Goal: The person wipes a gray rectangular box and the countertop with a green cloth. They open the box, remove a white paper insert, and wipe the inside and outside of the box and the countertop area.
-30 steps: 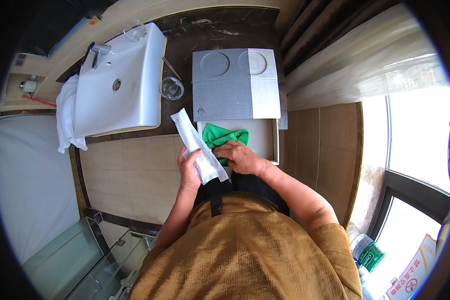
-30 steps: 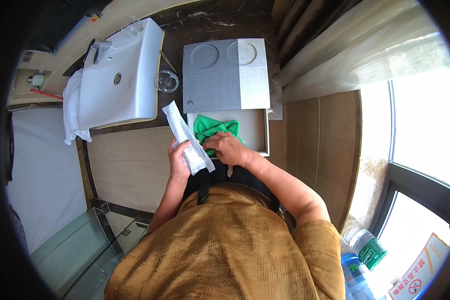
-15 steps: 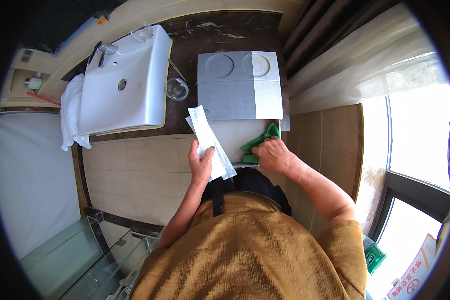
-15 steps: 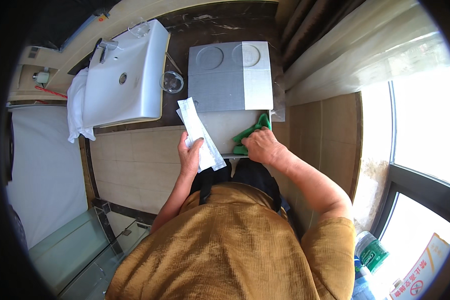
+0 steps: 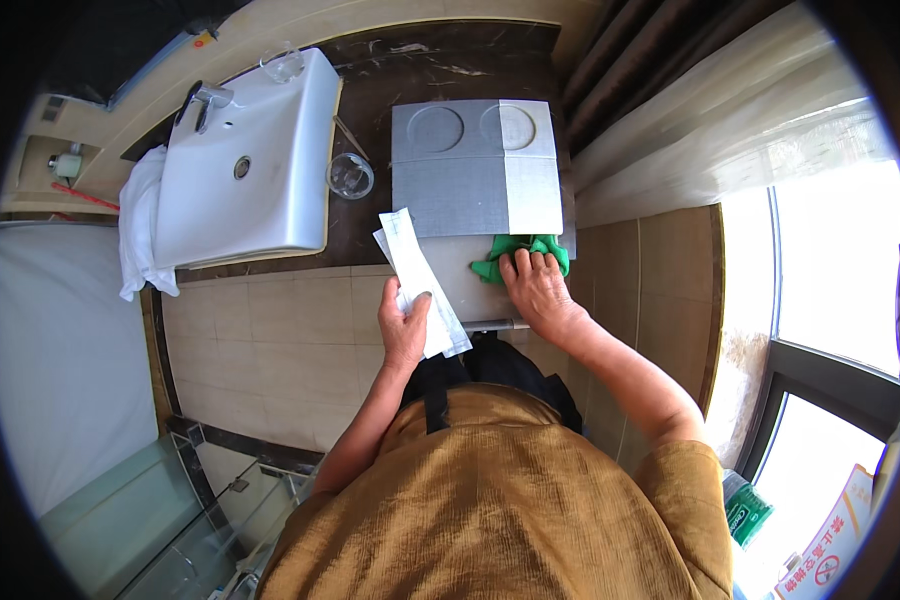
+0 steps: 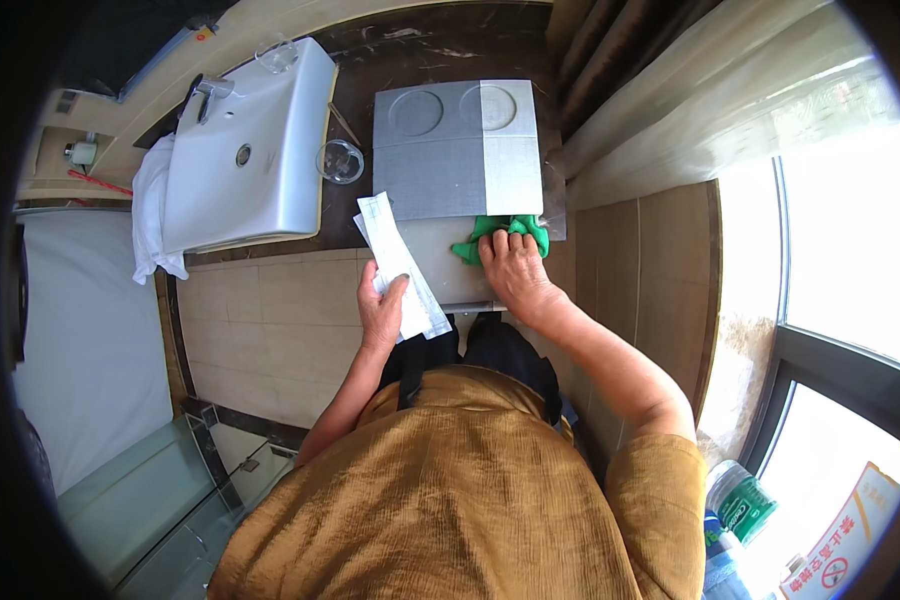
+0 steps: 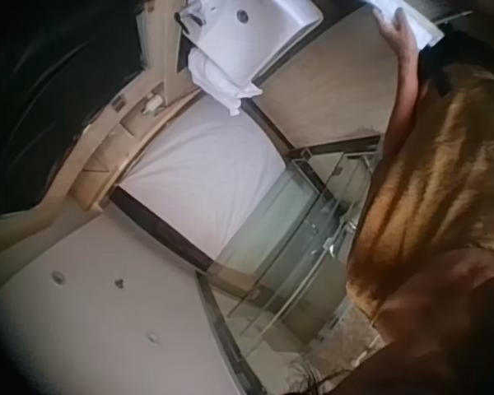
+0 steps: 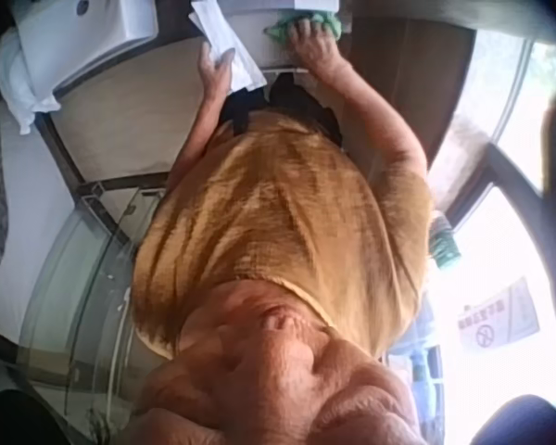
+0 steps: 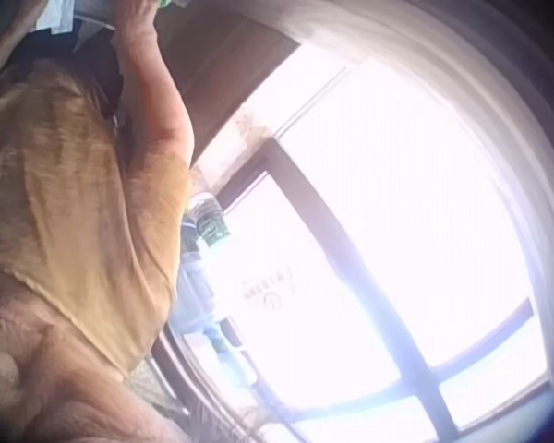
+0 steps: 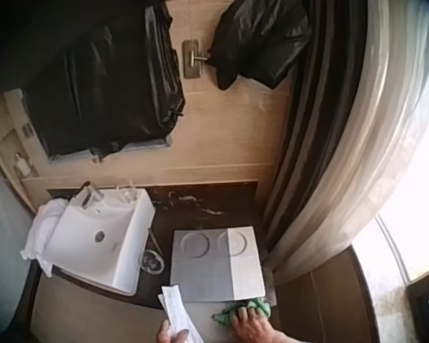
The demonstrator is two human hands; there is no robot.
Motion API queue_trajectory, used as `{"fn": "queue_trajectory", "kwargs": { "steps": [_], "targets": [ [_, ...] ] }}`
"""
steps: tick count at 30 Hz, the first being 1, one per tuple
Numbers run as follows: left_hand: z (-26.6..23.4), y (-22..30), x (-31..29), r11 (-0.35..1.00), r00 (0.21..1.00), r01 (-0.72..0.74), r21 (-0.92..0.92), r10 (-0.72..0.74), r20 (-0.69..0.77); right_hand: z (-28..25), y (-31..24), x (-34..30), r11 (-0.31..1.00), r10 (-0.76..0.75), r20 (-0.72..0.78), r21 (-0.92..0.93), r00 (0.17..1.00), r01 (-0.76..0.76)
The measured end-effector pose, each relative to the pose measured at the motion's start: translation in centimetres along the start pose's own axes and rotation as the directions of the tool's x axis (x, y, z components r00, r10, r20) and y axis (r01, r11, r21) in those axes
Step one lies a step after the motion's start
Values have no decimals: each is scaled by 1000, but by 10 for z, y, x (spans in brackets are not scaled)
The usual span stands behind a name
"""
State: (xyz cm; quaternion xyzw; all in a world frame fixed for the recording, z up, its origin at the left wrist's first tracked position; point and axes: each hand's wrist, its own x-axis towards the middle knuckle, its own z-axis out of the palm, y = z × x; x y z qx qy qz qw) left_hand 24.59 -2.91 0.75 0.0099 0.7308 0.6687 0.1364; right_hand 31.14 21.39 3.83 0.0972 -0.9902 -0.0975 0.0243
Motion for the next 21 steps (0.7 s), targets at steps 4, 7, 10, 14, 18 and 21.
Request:
{"fn": "queue_trajectory", "kwargs": {
  "steps": [4,7,10,14,18,21],
  "targets": [
    [-5,-1,-1,995,1000,11,-104,-8,30,9,-33,10,930,172,156,299,973,-212],
    [-5,2,0,984,998,62,-168,-58,28,4,-53,18,826,145,218,510,965,-239],
    [-4,7,1,983,997,70,-167,-66,32,0,-52,20,740,113,234,629,966,-239],
    [-8,5,4,991,997,63,-120,-57,57,-15,-23,18,814,55,63,575,997,-81],
    [-7,7,2,992,996,59,-114,-52,68,-70,10,23,982,-47,18,183,999,43],
    [-6,7,2,995,997,53,-88,-48,62,-10,11,-8,997,-77,-27,29,997,78]
  ]
}}
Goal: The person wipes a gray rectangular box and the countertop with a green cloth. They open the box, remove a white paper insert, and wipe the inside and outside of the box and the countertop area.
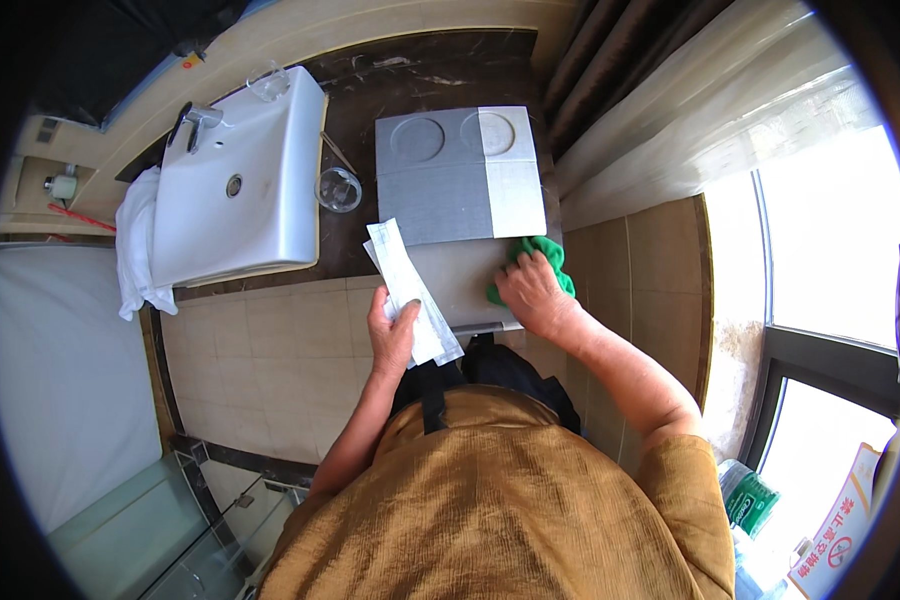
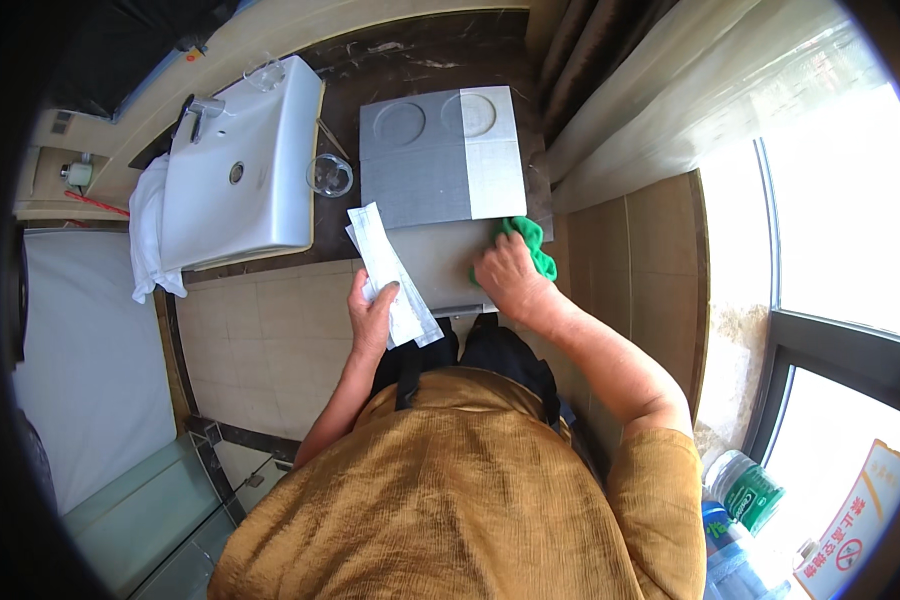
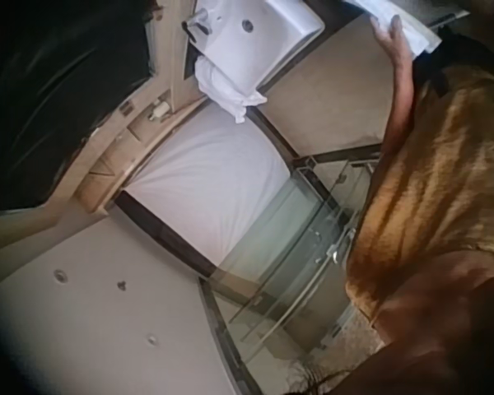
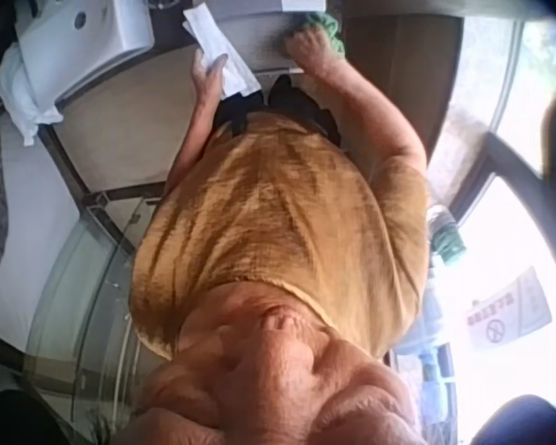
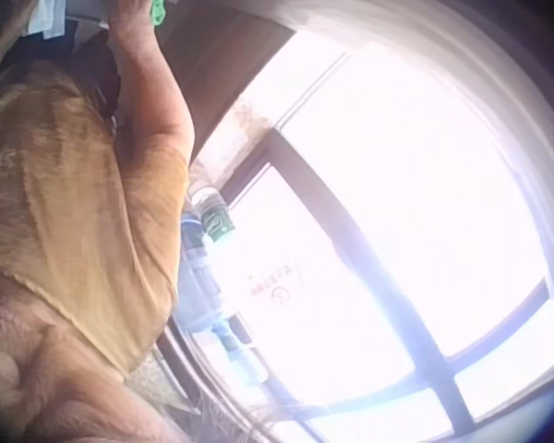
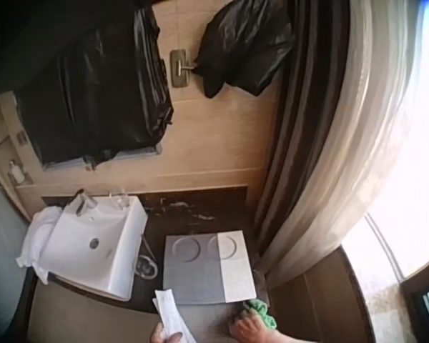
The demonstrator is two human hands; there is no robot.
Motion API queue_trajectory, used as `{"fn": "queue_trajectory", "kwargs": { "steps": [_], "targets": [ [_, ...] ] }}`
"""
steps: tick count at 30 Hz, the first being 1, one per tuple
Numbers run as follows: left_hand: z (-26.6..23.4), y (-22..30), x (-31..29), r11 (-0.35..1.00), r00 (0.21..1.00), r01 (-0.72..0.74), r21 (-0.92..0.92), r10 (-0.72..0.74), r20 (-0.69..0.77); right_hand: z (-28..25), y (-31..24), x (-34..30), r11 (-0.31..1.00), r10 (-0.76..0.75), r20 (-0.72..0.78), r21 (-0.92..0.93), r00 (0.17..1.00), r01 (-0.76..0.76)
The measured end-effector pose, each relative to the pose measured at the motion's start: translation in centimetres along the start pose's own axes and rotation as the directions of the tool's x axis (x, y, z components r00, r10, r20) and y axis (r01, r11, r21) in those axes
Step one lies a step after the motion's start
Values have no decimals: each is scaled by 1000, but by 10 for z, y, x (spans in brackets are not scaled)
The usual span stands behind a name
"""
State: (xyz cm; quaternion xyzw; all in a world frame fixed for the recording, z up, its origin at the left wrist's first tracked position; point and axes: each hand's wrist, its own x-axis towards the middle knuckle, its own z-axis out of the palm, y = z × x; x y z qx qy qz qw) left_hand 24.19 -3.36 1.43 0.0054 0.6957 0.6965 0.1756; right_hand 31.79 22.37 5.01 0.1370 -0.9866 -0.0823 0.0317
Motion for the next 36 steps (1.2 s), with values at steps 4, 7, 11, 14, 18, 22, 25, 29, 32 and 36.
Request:
{"fn": "queue_trajectory", "kwargs": {
  "steps": [4,7,11,14,18,22,25,29,32,36],
  "targets": [
    [5,8,-3,999,1000,-8,-40,7,-30,-6,-8,12,904,-19,495,381,869,-197],
    [3,-1,-2,999,999,-22,-45,20,-50,-6,-18,16,860,35,494,427,869,-278],
    [1,-2,-2,995,998,-3,-97,-3,-63,0,-25,20,721,150,409,578,900,-383],
    [0,1,-1,990,998,21,-139,-30,-58,-9,-30,17,711,104,393,613,914,-344],
    [-1,21,14,985,999,-20,-169,14,-36,-14,-41,-5,780,56,235,596,970,-189],
    [23,74,62,982,991,-133,-134,131,-24,-11,-51,-21,933,46,135,349,990,-91],
    [39,91,115,975,979,-195,-110,200,29,-11,-53,-19,944,75,25,322,997,-79],
    [54,91,177,985,986,-125,116,110,125,-13,-64,-19,914,88,-42,401,995,-64],
    [59,87,201,943,984,-113,313,63,164,-22,-74,-27,885,107,-30,458,994,-81],
    [62,85,219,865,975,-157,476,58,216,-34,-75,-31,893,93,-7,443,996,-80]
  ]
}}
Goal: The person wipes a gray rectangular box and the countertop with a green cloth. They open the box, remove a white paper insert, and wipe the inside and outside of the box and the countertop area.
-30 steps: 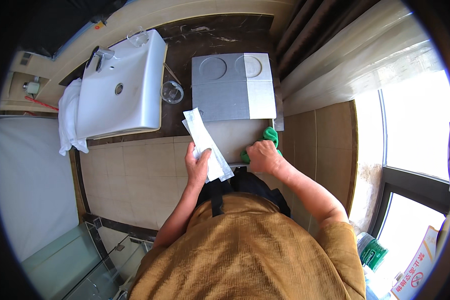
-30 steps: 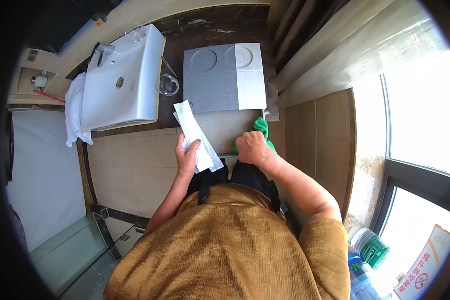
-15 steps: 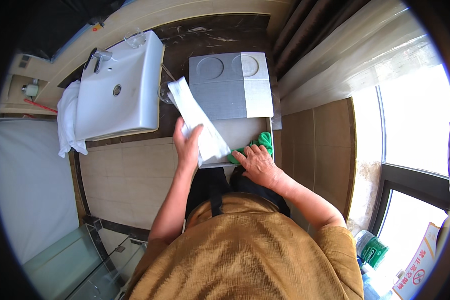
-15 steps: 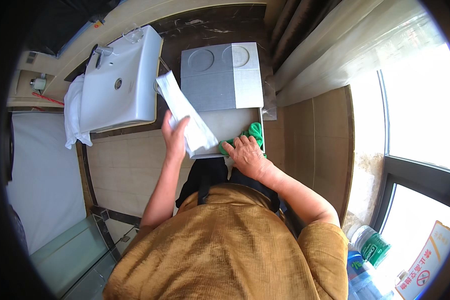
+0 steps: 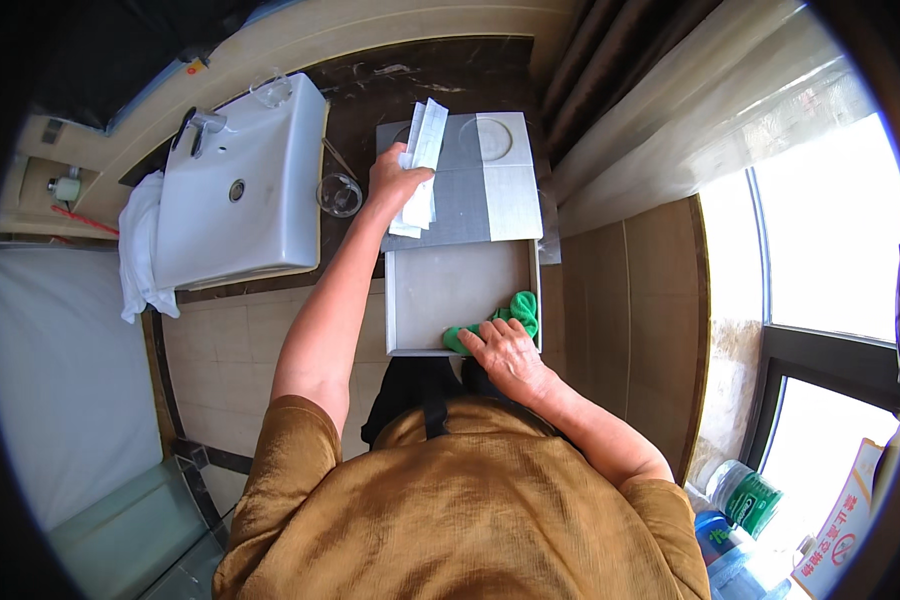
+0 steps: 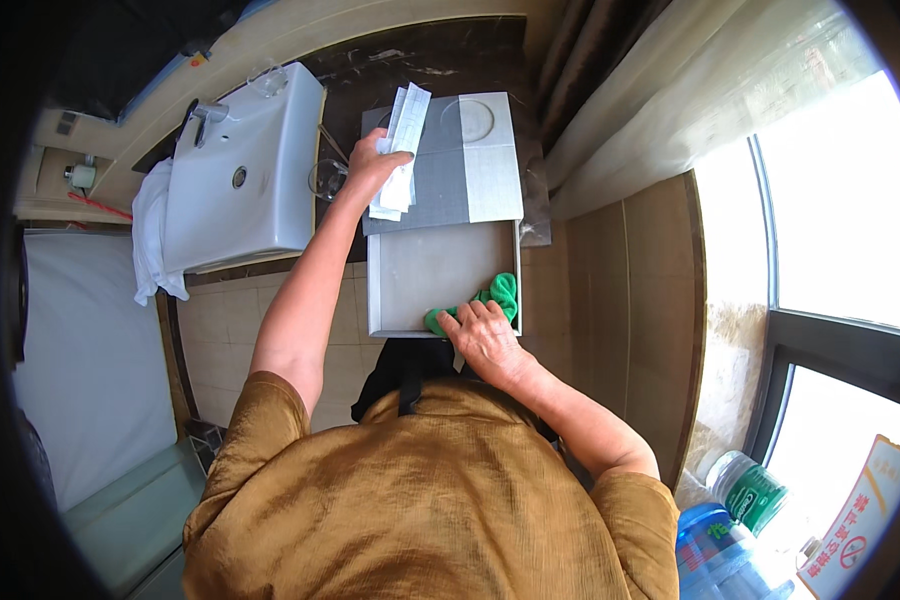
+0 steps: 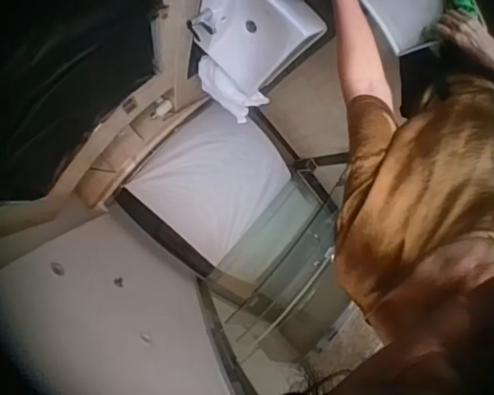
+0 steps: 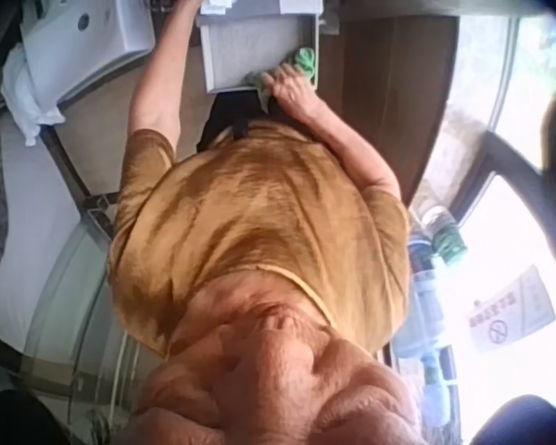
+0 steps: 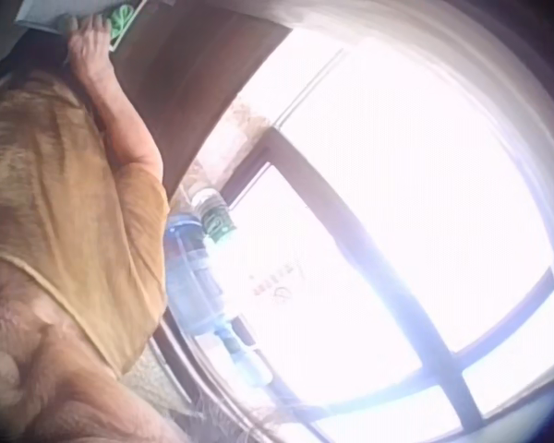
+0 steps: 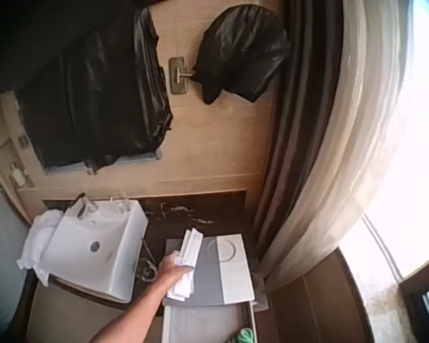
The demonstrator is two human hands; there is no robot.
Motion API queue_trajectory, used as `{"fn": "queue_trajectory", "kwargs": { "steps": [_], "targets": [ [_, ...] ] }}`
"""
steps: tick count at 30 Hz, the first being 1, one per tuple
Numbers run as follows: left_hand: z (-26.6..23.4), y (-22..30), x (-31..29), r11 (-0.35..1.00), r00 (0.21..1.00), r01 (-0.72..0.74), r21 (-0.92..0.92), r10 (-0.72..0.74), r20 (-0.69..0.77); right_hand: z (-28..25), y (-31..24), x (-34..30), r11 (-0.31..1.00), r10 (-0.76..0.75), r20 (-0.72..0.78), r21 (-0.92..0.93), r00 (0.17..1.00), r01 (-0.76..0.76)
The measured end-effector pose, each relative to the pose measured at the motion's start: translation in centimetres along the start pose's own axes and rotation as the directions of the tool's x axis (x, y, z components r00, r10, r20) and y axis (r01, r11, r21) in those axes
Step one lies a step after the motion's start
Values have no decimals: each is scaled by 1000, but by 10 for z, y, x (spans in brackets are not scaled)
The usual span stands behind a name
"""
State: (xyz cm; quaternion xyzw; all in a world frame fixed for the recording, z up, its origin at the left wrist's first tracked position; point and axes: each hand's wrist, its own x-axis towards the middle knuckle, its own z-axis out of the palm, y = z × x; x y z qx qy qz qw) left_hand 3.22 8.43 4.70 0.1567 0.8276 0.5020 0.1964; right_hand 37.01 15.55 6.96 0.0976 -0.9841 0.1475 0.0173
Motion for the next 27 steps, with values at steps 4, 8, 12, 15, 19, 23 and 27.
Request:
{"fn": "queue_trajectory", "kwargs": {
  "steps": [4,8,12,15,19,23,27],
  "targets": [
    [3,17,-4,965,1000,5,262,0,-19,4,0,-1,1000,8,0,10,1000,-8],
    [5,6,-9,833,962,-215,510,271,-36,24,-1,-6,1000,17,-14,24,1000,-16],
    [2,15,-15,743,964,-216,634,266,17,27,0,-9,999,27,9,28,1000,-28],
    [-3,9,-18,683,944,-250,686,331,14,35,-7,-17,998,22,26,61,999,-24],
    [-14,8,-34,660,856,-287,694,502,-123,37,-8,-29,994,37,41,97,998,-41],
    [-35,-1,-97,895,819,-295,335,417,-393,42,-10,-42,996,30,13,86,999,-31],
    [-26,-52,-198,998,925,-9,55,29,-379,30,-8,-42,990,0,19,144,1000,-3]
  ]
}}
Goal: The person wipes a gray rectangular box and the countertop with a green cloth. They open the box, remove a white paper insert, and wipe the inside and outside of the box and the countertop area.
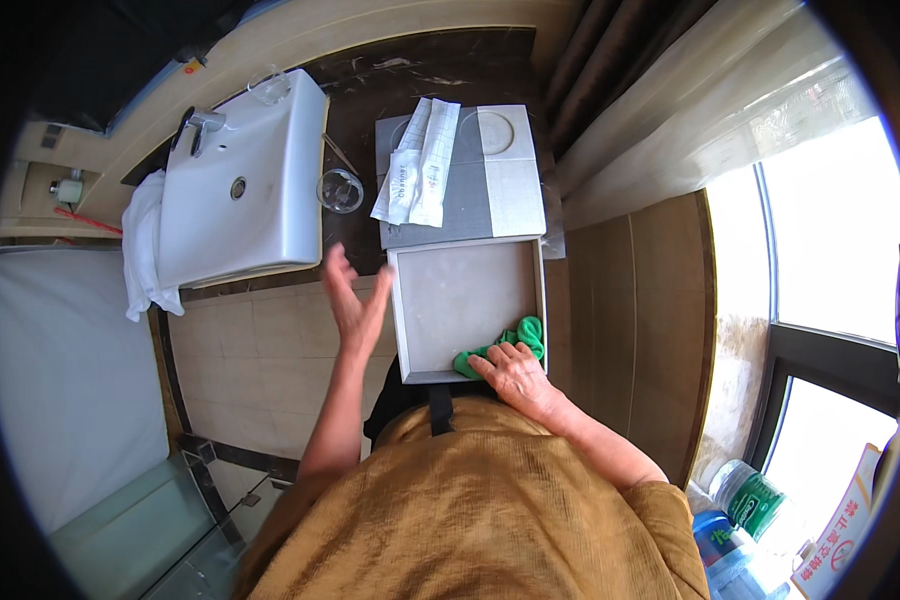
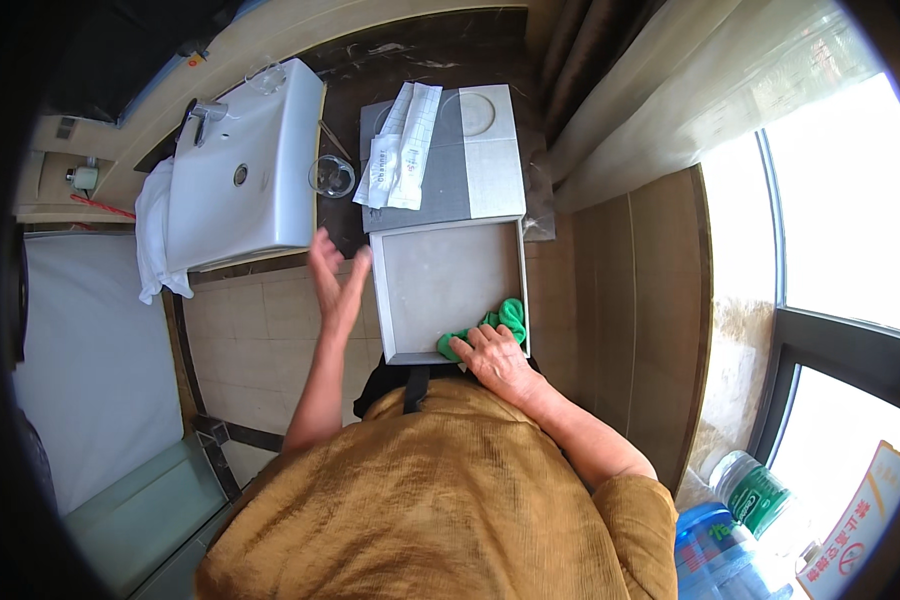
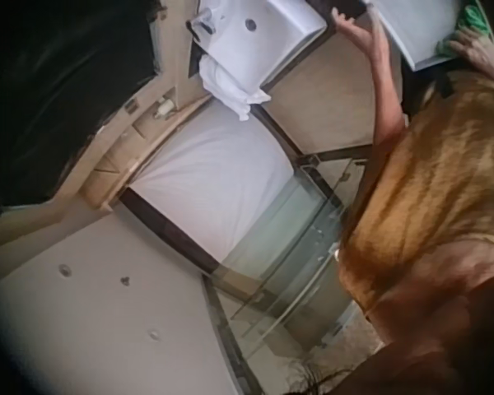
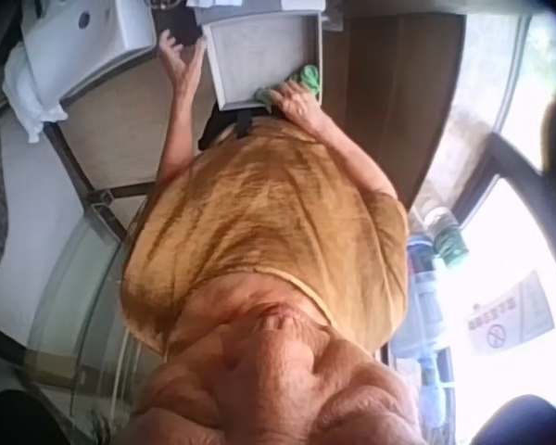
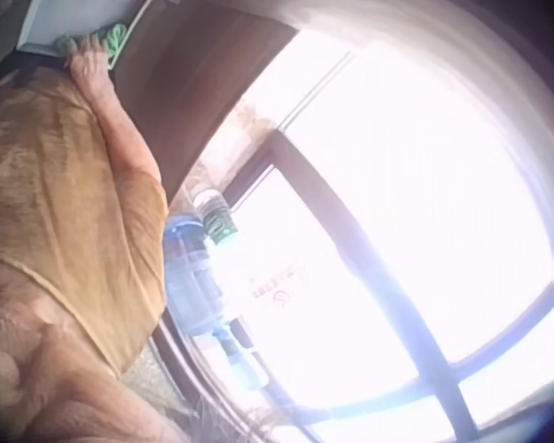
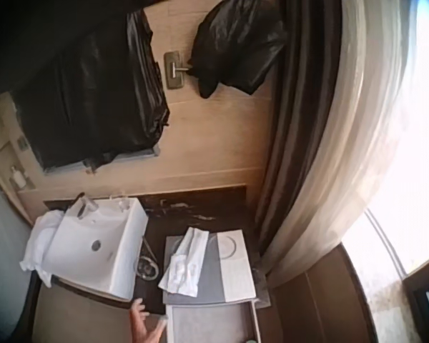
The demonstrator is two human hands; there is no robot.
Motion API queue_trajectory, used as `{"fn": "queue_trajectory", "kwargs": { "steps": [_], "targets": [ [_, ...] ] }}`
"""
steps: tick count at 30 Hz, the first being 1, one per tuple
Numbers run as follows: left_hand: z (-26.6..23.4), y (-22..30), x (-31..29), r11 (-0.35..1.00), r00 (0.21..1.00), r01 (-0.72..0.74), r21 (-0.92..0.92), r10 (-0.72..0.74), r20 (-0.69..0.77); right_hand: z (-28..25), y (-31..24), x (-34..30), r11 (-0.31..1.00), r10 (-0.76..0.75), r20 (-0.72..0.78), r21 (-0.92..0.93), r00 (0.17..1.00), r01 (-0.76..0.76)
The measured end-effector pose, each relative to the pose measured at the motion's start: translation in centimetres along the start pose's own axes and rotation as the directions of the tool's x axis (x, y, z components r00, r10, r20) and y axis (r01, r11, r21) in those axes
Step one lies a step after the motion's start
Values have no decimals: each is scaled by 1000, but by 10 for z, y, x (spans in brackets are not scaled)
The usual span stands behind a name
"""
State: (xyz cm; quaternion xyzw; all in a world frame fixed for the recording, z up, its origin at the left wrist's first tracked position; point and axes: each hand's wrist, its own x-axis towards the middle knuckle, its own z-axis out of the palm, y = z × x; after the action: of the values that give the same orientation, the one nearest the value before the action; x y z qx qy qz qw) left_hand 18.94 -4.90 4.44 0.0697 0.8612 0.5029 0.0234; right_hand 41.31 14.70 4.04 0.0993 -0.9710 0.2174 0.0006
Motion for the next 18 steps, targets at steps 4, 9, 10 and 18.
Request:
{"fn": "queue_trajectory", "kwargs": {
  "steps": [4,9,10,18],
  "targets": [
    [6,-45,-66,757,731,597,-265,-379,568,-11,-1,3,998,1,-11,71,1000,0],
    [9,-40,-74,530,602,772,-352,-429,674,-30,-4,-1,993,19,87,114,996,-28],
    [8,-45,-73,495,586,786,-370,-410,699,-32,-5,-2,990,27,104,132,994,-41],
    [-12,-66,-106,503,563,808,-307,-506,653,-39,-11,-16,926,35,221,361,975,-115]
  ]
}}
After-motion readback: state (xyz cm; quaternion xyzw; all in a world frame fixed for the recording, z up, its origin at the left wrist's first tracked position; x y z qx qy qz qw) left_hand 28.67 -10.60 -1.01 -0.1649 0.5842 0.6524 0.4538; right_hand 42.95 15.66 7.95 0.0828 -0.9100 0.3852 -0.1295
